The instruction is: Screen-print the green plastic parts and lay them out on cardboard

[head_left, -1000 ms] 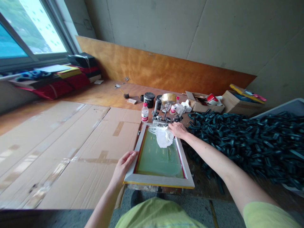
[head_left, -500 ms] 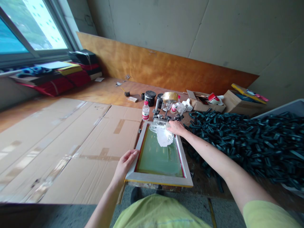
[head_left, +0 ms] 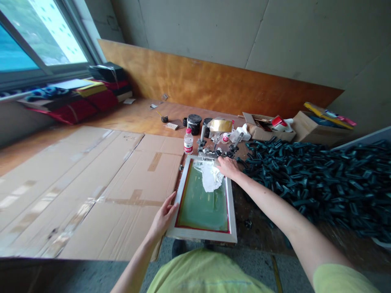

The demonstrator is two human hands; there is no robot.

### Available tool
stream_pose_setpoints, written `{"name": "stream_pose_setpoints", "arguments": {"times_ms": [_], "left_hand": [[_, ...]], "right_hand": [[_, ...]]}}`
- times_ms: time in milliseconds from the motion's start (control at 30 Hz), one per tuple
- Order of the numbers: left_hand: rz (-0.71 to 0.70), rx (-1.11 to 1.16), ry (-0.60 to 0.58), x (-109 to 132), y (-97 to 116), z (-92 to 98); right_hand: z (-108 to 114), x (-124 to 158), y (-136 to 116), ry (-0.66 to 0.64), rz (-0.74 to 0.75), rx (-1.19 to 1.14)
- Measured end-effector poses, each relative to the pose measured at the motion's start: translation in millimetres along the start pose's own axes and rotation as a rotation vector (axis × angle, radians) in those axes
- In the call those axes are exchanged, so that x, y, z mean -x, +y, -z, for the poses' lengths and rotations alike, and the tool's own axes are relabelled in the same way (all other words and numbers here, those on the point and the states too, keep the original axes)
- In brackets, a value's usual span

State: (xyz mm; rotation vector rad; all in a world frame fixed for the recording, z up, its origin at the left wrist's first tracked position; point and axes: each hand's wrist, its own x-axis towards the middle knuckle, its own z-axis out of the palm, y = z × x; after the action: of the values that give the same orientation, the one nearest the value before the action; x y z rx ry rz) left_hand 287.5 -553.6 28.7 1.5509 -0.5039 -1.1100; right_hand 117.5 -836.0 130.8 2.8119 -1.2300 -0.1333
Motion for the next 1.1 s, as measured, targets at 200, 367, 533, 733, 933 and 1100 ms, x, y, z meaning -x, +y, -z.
{"name": "stream_pose_setpoints", "arguments": {"times_ms": [200, 367, 533, 733, 933, 1100], "left_hand": [[0.038, 0.017, -0.038, -4.0, -5.5, 1.8], [0.054, 0.022, -0.042, -3.2, -6.5, 3.2], [0.059, 0.0, -0.052, -3.3, -6.8, 4.4], [0.043, 0.009, -0.023, -2.2, -4.9, 2.2], [0.057, 0.013, -0.001, -3.1, -4.5, -0.4], [0.072, 0.017, 0.023, -1.1, -1.7, -1.0]], "right_hand": [[-22.5, 2.6, -8.2, 0.024, -0.085, -0.035], [-31.0, 20.3, -12.6, 0.064, 0.157, -0.11], [-32.9, 52.5, -6.1, 0.046, 0.46, -0.127], [-21.8, 48.4, 12.4, 0.055, 0.594, -0.222], [-41.6, 44.0, -3.5, 0.299, 0.393, -0.258], [-53.3, 67.9, -5.7, 0.289, 0.535, -0.243]]}}
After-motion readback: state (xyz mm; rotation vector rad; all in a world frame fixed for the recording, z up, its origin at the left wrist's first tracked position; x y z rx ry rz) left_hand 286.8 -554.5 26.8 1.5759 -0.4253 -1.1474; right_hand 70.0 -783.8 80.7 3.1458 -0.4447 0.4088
